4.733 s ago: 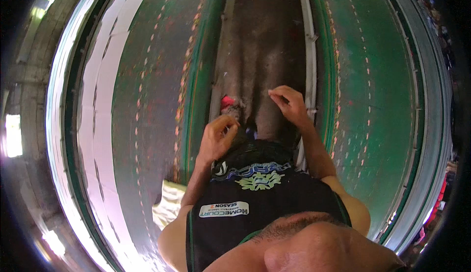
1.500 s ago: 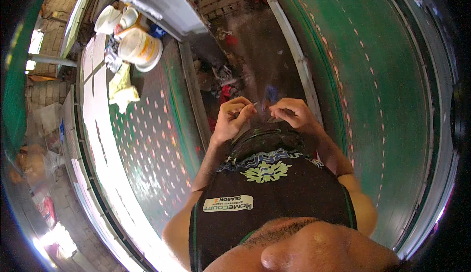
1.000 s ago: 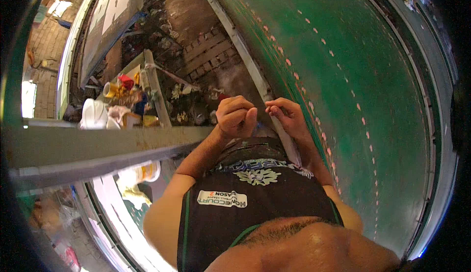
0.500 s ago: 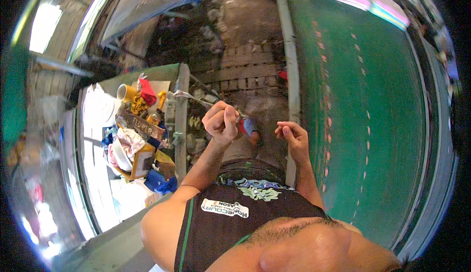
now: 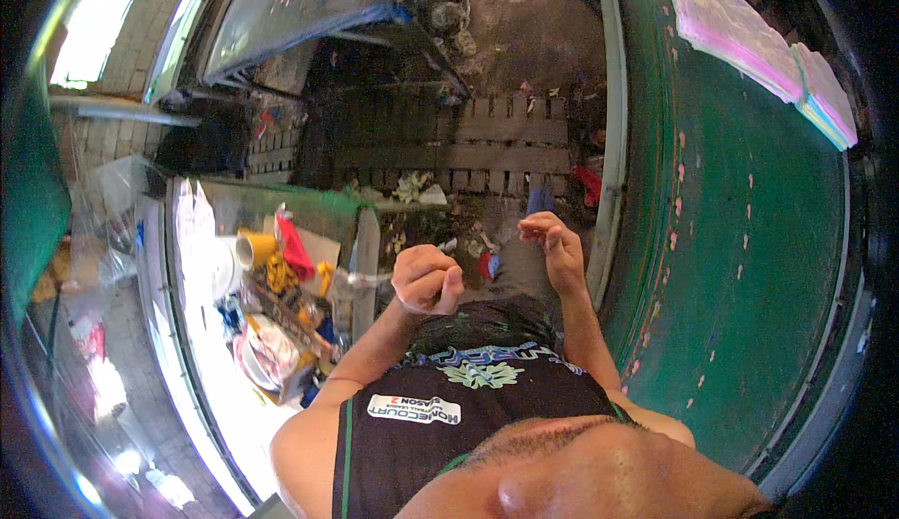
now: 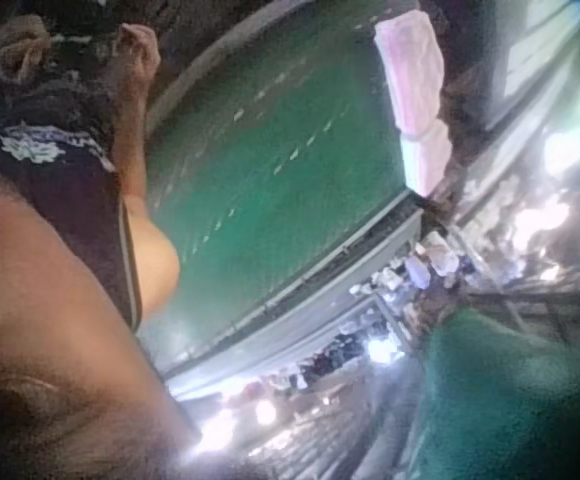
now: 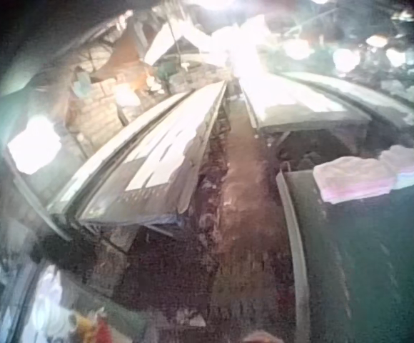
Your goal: The person sorts through various textile items on a conveyor belt, picking up and examining pieces of fabric and clothing. They handle a yellow cloth, a white cloth, and a stack of pastel-colored garments, moving them aside or placing them in a different location.
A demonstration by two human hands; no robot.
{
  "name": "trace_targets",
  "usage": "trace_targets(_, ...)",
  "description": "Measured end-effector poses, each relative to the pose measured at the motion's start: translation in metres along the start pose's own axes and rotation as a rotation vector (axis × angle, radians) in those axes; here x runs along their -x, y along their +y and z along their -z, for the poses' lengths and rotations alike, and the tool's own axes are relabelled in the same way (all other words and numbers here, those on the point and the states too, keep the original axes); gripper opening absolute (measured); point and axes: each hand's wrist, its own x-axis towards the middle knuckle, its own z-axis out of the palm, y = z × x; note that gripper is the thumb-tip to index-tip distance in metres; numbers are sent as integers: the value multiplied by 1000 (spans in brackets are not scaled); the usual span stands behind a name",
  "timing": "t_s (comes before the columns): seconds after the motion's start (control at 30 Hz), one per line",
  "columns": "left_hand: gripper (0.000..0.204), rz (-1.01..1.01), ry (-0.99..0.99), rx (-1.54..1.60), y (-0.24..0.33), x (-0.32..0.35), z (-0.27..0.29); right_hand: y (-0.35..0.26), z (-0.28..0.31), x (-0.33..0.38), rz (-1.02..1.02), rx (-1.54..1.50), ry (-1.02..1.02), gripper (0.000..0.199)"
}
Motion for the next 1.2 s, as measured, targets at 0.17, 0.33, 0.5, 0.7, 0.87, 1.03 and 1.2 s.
trace_targets(0.17, 26, -60, -97, 142, -107, -94, -67, -6, 48, -104, 40, 66, 23, 58)
trace_targets(0.33, 26, -144, -191, 235, -196, -224, -137, -33, 76, -237, 81, -11, 111, 66)
trace_targets(0.5, 27, -25, -88, 347, -268, -341, -175, -85, 94, -356, 58, 56, 214, 70)
trace_targets(0.7, 45, 362, 49, 734, -382, -471, -201, -143, 128, -526, 94, 82, 432, 31)
trace_targets(0.87, 41, 888, 28, 1015, -536, -595, -229, -152, 157, -712, 139, 165, 547, 27)
trace_targets(1.03, 28, 827, -90, 837, -649, -697, -257, -157, 180, -872, 120, 212, 502, 25)
trace_targets(1.2, 18, 813, -325, 714, -690, -776, -315, -186, 237, -954, 48, 319, 355, 25)
